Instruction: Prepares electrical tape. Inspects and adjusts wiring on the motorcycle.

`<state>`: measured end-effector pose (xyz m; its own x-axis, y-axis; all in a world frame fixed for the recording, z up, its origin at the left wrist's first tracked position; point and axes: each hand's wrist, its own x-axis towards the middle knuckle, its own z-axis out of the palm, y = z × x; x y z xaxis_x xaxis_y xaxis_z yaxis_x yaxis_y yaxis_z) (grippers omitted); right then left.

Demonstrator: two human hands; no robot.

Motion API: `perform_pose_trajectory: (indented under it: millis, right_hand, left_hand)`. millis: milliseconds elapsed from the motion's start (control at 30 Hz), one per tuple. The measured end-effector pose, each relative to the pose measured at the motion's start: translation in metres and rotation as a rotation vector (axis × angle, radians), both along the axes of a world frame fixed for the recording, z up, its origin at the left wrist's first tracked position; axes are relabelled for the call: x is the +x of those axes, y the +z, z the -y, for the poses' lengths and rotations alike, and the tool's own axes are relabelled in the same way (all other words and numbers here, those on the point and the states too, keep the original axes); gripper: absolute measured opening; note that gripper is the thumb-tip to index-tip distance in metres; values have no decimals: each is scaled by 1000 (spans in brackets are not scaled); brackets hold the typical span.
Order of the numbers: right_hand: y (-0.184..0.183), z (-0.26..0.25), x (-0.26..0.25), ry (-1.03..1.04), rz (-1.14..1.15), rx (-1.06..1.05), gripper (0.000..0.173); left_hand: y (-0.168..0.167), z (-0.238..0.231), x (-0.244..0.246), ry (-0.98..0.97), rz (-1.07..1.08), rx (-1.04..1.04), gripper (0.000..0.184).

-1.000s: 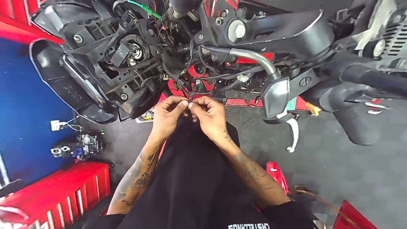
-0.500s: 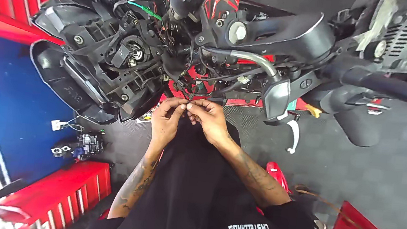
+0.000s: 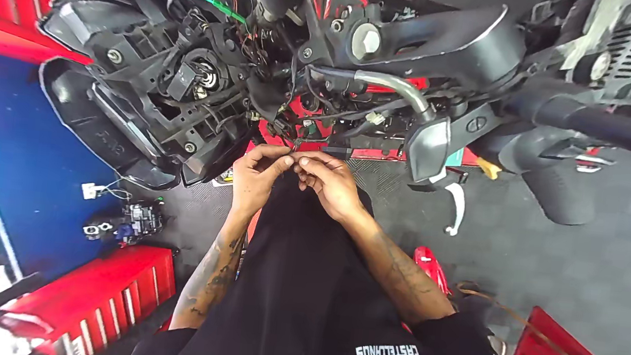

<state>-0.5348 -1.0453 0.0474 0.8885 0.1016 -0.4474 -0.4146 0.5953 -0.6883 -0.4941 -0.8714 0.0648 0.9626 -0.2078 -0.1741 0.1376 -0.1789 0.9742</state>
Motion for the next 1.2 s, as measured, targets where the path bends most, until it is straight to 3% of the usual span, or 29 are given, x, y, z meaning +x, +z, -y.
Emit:
perform_pose_trajectory:
  millis: [133, 233, 367, 467, 600, 700, 800, 967, 1067, 1200]
  right_hand:
    - [-5, 0, 4, -99, 33, -61, 11]
    - [-6, -6, 10, -95, 1, -70, 16]
    - [-10, -18, 18, -125, -90, 48, 12]
    - [-13, -18, 23, -120, -122, 131, 12]
    - [-18, -17, 24, -80, -108, 198, 7]
    - [-20, -15, 24, -58, -65, 190, 6]
    - [-22, -11, 23, -32, -59, 148, 11]
    - [-20, -10, 21, -28, -18, 103, 15]
    - [-19, -11, 21, -47, -11, 108, 18]
    - [-20, -10, 21, -48, -8, 79, 17]
  left_hand:
    - [-2, 4, 1, 61, -83, -25, 13]
    - [-1, 9, 0, 89, -43, 5, 13]
    - [0, 10, -1, 129, -63, -1, 36]
    - [-3, 8, 1, 156, -242, -165, 40]
    - [-10, 5, 3, 204, -599, -503, 21]
    - [-13, 6, 6, 245, -693, -542, 17]
    - [-6, 11, 5, 254, -539, -361, 18]
    - [6, 22, -14, 263, 127, 155, 27]
    - [-1, 16, -19, 186, 507, 363, 14]
    - [-3, 15, -20, 111, 551, 479, 9]
